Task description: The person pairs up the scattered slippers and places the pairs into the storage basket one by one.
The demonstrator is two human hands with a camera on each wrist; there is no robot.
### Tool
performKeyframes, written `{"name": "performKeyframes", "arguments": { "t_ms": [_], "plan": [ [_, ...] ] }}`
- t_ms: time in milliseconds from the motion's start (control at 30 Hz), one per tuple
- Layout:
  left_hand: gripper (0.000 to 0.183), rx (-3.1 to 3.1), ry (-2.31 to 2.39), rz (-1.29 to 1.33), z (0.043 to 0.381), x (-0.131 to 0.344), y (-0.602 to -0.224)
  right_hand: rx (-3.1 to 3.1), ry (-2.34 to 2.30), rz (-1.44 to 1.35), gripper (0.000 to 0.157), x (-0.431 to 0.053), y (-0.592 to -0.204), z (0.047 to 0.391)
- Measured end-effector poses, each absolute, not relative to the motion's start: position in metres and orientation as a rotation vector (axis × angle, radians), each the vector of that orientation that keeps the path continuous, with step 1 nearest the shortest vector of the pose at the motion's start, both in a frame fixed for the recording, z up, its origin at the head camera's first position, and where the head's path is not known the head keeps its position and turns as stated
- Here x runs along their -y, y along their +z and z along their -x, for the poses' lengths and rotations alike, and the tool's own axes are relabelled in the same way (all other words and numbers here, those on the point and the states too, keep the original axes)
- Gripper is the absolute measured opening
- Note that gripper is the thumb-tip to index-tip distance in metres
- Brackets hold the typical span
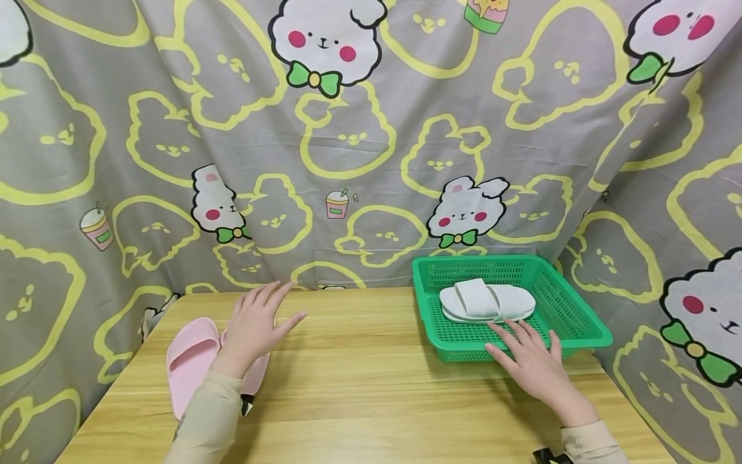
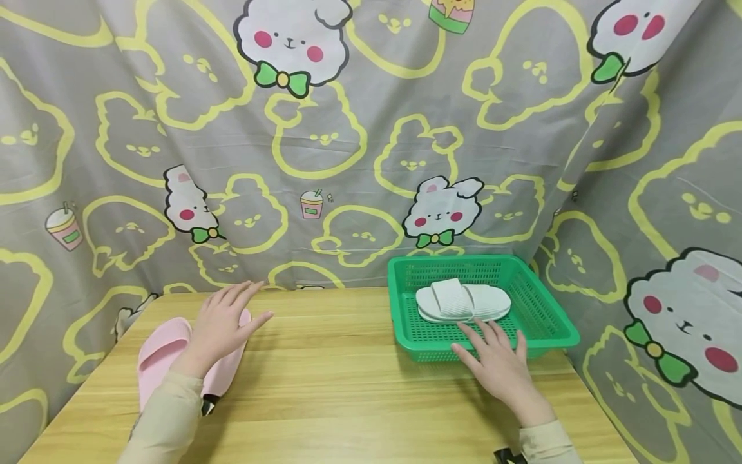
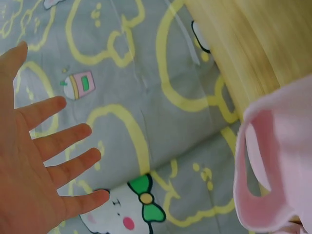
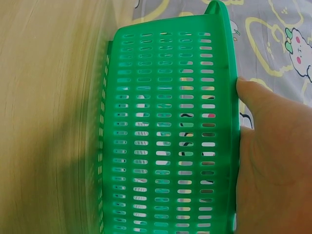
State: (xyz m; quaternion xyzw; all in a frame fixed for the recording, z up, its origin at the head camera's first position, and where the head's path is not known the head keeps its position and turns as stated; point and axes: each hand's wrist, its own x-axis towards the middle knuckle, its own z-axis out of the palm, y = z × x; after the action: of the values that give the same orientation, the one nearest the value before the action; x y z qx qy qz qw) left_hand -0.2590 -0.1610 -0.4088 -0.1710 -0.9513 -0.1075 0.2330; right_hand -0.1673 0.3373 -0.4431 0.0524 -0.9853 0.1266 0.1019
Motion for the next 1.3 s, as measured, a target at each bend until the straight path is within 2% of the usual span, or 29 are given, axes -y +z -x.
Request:
{"name": "performKeyframes", "arguments": {
  "t_ms": [867,1300],
  "plan": [
    [0.067,2.616,-0.424,0.394,0.245,0.228,-0.416,2.926,0.374,-0.151,0.060,-0.336,-0.441,0.166],
    [0.071,2.656,-0.459,0.307,0.245,0.260,-0.420,2.934,0.376,-0.157,0.061,-0.336,-0.439,0.167]
  ]
}}
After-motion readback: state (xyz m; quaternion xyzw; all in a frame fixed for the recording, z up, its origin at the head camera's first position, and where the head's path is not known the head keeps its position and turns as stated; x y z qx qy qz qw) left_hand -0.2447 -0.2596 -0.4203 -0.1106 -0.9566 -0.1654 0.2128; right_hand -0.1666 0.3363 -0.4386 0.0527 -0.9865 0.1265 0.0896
